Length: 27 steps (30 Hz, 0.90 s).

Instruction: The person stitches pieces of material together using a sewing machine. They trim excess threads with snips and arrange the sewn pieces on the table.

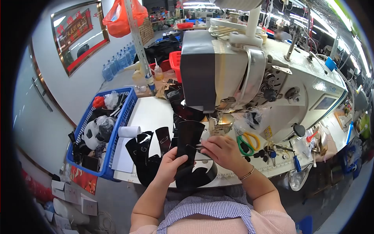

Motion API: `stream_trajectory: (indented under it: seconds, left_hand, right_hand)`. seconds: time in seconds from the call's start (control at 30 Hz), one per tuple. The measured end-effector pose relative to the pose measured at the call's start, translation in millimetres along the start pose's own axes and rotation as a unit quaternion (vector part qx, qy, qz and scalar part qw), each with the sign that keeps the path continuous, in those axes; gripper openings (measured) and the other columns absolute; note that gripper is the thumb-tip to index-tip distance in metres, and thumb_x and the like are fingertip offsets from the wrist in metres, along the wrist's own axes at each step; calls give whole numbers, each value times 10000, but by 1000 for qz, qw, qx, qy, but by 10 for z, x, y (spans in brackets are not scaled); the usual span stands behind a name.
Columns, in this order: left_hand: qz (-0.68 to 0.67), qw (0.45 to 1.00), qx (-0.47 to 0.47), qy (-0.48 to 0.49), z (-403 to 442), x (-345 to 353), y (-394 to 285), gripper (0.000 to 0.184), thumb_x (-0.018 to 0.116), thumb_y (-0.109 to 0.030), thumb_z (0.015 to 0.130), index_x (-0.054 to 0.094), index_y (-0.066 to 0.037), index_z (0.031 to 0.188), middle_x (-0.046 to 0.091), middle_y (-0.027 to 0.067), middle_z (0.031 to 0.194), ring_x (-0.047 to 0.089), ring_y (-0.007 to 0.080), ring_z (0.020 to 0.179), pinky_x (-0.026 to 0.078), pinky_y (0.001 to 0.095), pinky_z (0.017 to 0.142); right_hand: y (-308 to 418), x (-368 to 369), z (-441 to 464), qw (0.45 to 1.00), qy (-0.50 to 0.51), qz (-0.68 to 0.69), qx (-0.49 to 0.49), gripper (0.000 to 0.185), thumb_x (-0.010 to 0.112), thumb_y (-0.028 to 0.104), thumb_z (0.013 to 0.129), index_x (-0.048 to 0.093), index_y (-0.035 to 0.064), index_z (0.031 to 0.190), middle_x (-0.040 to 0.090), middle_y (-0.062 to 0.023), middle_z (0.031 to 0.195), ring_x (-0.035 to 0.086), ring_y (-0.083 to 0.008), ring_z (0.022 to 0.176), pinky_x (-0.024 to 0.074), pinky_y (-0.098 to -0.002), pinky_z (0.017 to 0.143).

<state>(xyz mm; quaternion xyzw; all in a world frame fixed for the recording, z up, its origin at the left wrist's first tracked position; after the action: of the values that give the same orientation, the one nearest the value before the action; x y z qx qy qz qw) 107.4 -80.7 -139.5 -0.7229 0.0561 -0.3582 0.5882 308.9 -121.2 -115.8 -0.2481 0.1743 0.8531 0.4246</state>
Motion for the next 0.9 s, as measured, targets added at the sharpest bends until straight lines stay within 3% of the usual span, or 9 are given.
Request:
stream_trajectory:
  seconds: [0.33, 0.43, 0.47, 0.53, 0.57, 0.67, 0.7, 0.77, 0.9]
  left_hand:
    - [3, 999, -23, 30, -41, -5, 5, 221, 535, -36, 865, 519, 22, 1078, 633, 113, 924, 647, 168, 788, 542, 283, 705]
    - [-17, 999, -26, 27, -36, 39, 49, 171, 564, -21, 836, 577, -14, 1007, 631, 107, 903, 646, 184, 788, 537, 282, 693]
    - [139, 986, 95, -1, -29, 18, 82, 146, 575, -14, 822, 597, -29, 966, 625, 105, 886, 643, 198, 788, 535, 289, 688]
    - [428, 842, 323, -59, -9, -32, 170, 114, 598, 0, 795, 636, -58, 885, 611, 102, 852, 636, 225, 787, 530, 301, 678]
    - [456, 793, 401, -48, -15, -25, 150, 146, 615, 4, 743, 646, -65, 867, 601, 92, 847, 629, 230, 790, 527, 310, 674]
    - [513, 613, 600, -11, -95, -5, 157, 248, 664, 19, 586, 678, -83, 812, 572, 61, 832, 609, 245, 799, 517, 335, 661]
    - [519, 600, 609, 1, -99, -9, 182, 320, 658, -1, 510, 685, -92, 816, 567, 48, 847, 605, 236, 802, 515, 333, 660]
    - [523, 596, 609, 6, -95, 4, 215, 311, 657, 3, 521, 685, -95, 815, 566, 48, 850, 604, 239, 801, 515, 336, 662]
    - [510, 617, 599, -9, -63, 39, 268, 278, 672, 22, 527, 671, -94, 780, 563, 47, 833, 603, 241, 800, 515, 336, 651]
  right_hand:
    - [64, 23, -95, 996, 39, 78, 34, 305, 704, 257, 745, 611, 113, 997, 589, -15, 833, 580, -195, 674, 449, -308, 576]
    - [86, 30, -166, 995, 43, 80, 42, 268, 705, 229, 754, 614, 103, 972, 591, -33, 812, 581, -215, 653, 466, -307, 570]
    - [112, -1, -194, 991, 32, 124, 47, 260, 710, 211, 753, 612, 98, 966, 588, -40, 800, 584, -214, 650, 470, -301, 569]
    - [189, -136, -211, 975, 9, 214, 55, 246, 720, 176, 751, 608, 88, 952, 584, -53, 778, 588, -211, 644, 479, -288, 567]
    - [228, -297, -190, 969, -45, 236, 57, 245, 742, 136, 732, 615, 67, 930, 574, -68, 792, 590, -204, 638, 479, -279, 546]
    - [271, -638, -267, 896, -206, 316, 232, 245, 747, 149, 730, 635, 60, 929, 567, -82, 832, 593, -202, 646, 483, -286, 550]
    - [298, -662, -256, 921, -127, 270, 250, 243, 742, 161, 736, 640, 60, 932, 564, -82, 842, 590, -203, 648, 484, -286, 558]
    - [325, -671, -238, 945, 30, 168, 279, 243, 731, 187, 749, 649, 60, 940, 557, -80, 863, 585, -206, 653, 486, -286, 573]
    - [412, -466, -387, 939, 122, 164, 278, 249, 699, 229, 777, 649, 62, 955, 535, -67, 832, 578, -207, 705, 484, -290, 617]
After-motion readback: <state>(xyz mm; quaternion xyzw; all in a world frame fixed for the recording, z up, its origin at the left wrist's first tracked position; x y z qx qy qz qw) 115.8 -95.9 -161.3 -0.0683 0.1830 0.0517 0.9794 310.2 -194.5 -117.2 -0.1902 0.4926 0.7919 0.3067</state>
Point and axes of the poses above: each hand's wrist, its own z-axis towards the middle knuckle, its own x-axis out of the palm, y = z × x, the point moved 1 cm from there along z, towards the middle knuckle
